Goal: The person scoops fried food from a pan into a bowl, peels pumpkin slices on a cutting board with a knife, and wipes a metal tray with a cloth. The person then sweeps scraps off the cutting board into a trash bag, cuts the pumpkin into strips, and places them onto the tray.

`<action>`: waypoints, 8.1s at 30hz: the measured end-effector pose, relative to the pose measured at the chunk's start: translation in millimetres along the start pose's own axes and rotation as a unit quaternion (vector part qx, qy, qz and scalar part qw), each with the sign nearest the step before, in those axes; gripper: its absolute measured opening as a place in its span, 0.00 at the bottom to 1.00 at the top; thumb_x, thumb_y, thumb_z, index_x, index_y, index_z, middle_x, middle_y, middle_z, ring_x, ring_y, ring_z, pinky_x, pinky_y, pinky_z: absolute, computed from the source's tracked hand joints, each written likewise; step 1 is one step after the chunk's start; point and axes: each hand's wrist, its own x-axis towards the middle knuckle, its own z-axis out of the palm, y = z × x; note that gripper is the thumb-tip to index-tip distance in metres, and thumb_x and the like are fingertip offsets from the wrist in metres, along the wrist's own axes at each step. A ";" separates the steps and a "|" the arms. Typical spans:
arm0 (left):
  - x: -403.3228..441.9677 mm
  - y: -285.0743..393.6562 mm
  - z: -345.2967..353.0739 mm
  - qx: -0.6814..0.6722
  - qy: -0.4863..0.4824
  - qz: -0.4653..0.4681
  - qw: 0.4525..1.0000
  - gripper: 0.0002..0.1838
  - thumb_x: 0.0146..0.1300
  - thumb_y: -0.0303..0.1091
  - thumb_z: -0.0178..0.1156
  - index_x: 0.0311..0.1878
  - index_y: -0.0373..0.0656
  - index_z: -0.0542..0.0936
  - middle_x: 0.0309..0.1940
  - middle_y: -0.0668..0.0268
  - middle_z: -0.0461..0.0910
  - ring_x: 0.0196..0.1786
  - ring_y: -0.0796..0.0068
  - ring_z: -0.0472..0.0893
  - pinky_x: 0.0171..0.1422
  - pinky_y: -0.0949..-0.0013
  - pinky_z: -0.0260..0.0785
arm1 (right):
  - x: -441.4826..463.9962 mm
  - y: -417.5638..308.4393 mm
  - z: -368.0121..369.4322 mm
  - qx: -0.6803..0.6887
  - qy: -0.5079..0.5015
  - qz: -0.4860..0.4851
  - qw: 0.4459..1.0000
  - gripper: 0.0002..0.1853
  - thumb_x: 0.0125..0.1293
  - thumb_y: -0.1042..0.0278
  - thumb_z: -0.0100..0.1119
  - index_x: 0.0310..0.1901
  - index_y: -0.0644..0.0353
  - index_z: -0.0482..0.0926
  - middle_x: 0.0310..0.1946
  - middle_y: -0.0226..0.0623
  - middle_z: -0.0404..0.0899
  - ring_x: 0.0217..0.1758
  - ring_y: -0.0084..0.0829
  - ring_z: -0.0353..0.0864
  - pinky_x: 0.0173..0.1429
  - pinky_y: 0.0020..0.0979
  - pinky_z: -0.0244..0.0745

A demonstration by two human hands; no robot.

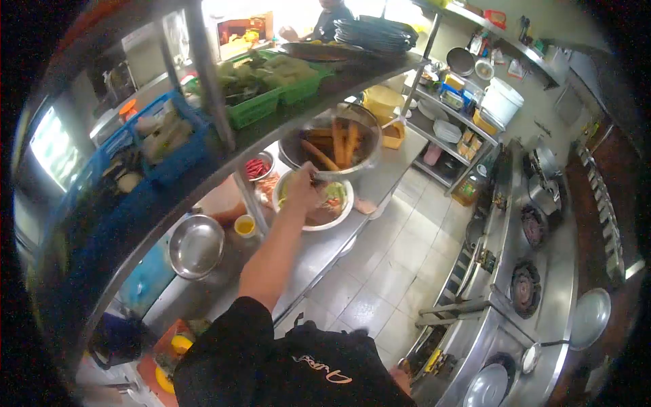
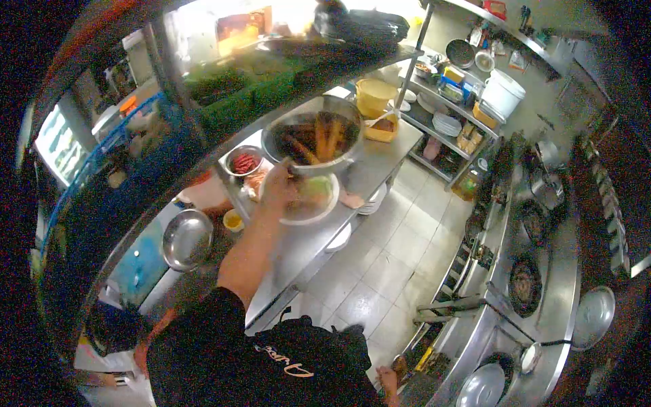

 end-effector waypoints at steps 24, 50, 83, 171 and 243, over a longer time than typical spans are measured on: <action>237.8 -71.5 -59.9 0.002 0.295 -0.036 0.955 0.16 0.65 0.42 0.50 0.40 0.39 0.78 0.35 0.54 0.81 0.33 0.59 0.83 0.29 0.57 0.80 | 406.6 -203.6 -270.2 0.109 -0.087 0.035 0.990 0.20 0.62 0.59 0.58 0.53 0.62 0.74 0.30 0.35 0.80 0.26 0.24 0.77 0.22 0.23 0.64; -165.4 -239.0 175.3 0.587 0.231 -0.319 0.707 0.24 0.56 0.53 0.57 0.43 0.40 0.80 0.31 0.55 0.83 0.38 0.57 0.82 0.42 0.56 0.73 | 754.8 -428.8 -288.6 -0.184 -0.442 -0.128 0.868 0.14 0.61 0.58 0.56 0.45 0.53 0.75 0.28 0.31 0.74 0.23 0.30 0.78 0.19 0.27 0.68; -527.1 -257.4 111.5 0.218 0.643 -0.319 0.661 0.24 0.53 0.46 0.58 0.48 0.41 0.79 0.38 0.48 0.82 0.45 0.51 0.81 0.53 0.60 0.72 | 193.6 -397.2 107.0 -0.527 -0.624 -0.474 0.328 0.25 0.61 0.56 0.60 0.54 0.66 0.74 0.41 0.43 0.82 0.40 0.30 0.81 0.47 0.30 0.74; -438.0 104.6 -268.4 0.598 0.408 -0.265 0.637 0.27 0.51 0.51 0.61 0.49 0.39 0.79 0.42 0.49 0.81 0.47 0.51 0.80 0.51 0.54 0.72 | -125.4 -477.9 256.6 -0.393 -0.306 -0.631 0.595 0.32 0.58 0.69 0.52 0.66 0.52 0.60 0.52 0.55 0.67 0.44 0.55 0.78 0.49 0.51 0.73; -511.9 94.9 -269.5 0.526 0.465 0.096 0.705 0.18 0.58 0.25 0.60 0.53 0.38 0.74 0.45 0.50 0.77 0.46 0.51 0.79 0.49 0.61 0.72 | -69.2 -434.9 188.6 -0.277 -0.636 -0.181 0.697 0.19 0.69 0.58 0.46 0.55 0.60 0.66 0.19 0.33 0.69 0.10 0.25 0.65 0.17 0.29 0.67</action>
